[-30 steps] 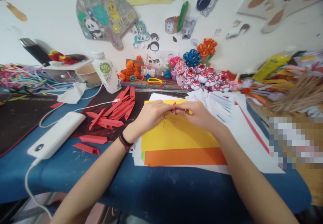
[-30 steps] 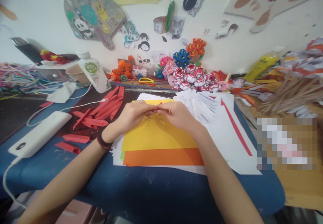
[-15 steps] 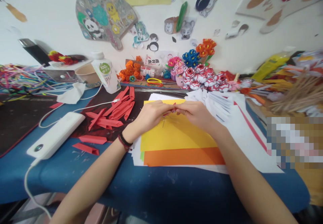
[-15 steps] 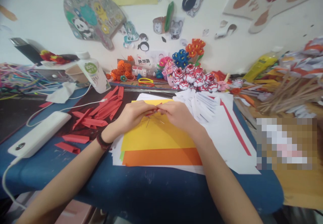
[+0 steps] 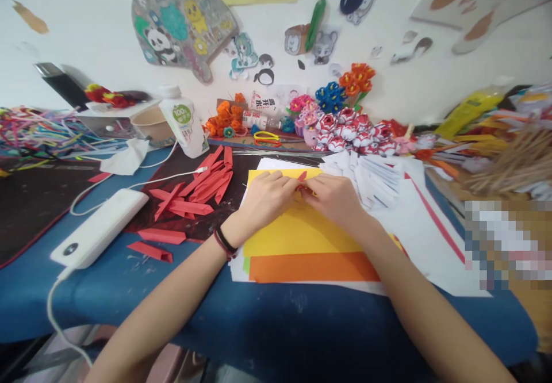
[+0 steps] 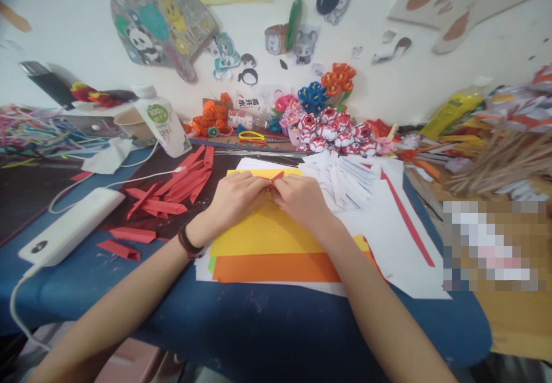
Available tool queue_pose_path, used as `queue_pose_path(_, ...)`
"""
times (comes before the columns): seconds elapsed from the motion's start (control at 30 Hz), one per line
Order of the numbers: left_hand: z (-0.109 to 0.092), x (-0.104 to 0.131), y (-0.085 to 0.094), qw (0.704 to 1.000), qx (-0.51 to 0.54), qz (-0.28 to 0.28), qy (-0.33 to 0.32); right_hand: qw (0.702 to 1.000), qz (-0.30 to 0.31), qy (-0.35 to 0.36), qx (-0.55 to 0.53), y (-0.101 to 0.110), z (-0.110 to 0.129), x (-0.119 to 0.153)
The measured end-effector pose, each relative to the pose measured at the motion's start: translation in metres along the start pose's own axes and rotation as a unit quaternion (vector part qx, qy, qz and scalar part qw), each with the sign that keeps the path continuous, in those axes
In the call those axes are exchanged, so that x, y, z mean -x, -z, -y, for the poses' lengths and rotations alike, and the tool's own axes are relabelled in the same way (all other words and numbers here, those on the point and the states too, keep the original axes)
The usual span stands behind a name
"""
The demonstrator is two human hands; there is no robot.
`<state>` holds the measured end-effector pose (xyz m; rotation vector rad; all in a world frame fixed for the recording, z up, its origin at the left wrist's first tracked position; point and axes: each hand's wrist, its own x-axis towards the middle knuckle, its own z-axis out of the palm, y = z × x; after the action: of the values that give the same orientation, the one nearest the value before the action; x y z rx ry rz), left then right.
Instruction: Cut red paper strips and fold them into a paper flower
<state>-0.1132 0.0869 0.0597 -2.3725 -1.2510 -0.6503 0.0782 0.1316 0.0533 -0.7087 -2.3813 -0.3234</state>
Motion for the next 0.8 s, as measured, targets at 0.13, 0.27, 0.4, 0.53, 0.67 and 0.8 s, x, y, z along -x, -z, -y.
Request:
queue_pose_path(0.13, -0.0013, 0.0007, 0.0001, 1.000, -0.018, -0.010, 0.000, 1.000, 0.001, 0.011, 0.005, 0.0021, -0.0011, 0.0000)
queue_pose_path(0.27, -0.0007, 0.0010, 0.0002, 1.000, -0.010, -0.001, -0.006, 1.000, 0.009, 0.028, -0.011, 0.0049, -0.0029, -0.0003)
queue_pose_path(0.4, 0.0014, 0.0020, -0.0027, 0.999, 0.019, 0.048, -0.013, 0.996, 0.051, 0.059, -0.035, 0.0030, -0.0038, 0.0006)
queue_pose_path(0.53, 0.0033, 0.0018, -0.0010, 0.996, 0.039, 0.079, -0.013, 0.993, 0.084, 0.053, -0.059, 0.0034, -0.0029, 0.0002)
queue_pose_path(0.67, 0.0049, 0.0015, 0.0029, 0.995, 0.064, 0.073, -0.008, 0.987, 0.114, -0.021, -0.115, 0.0051, -0.0032, 0.0000)
queue_pose_path(0.8, 0.0051, 0.0033, -0.0018, 0.998, 0.049, 0.043, 0.015, 0.978, 0.083, -0.118, -0.152, 0.0041, -0.0040, 0.0001)
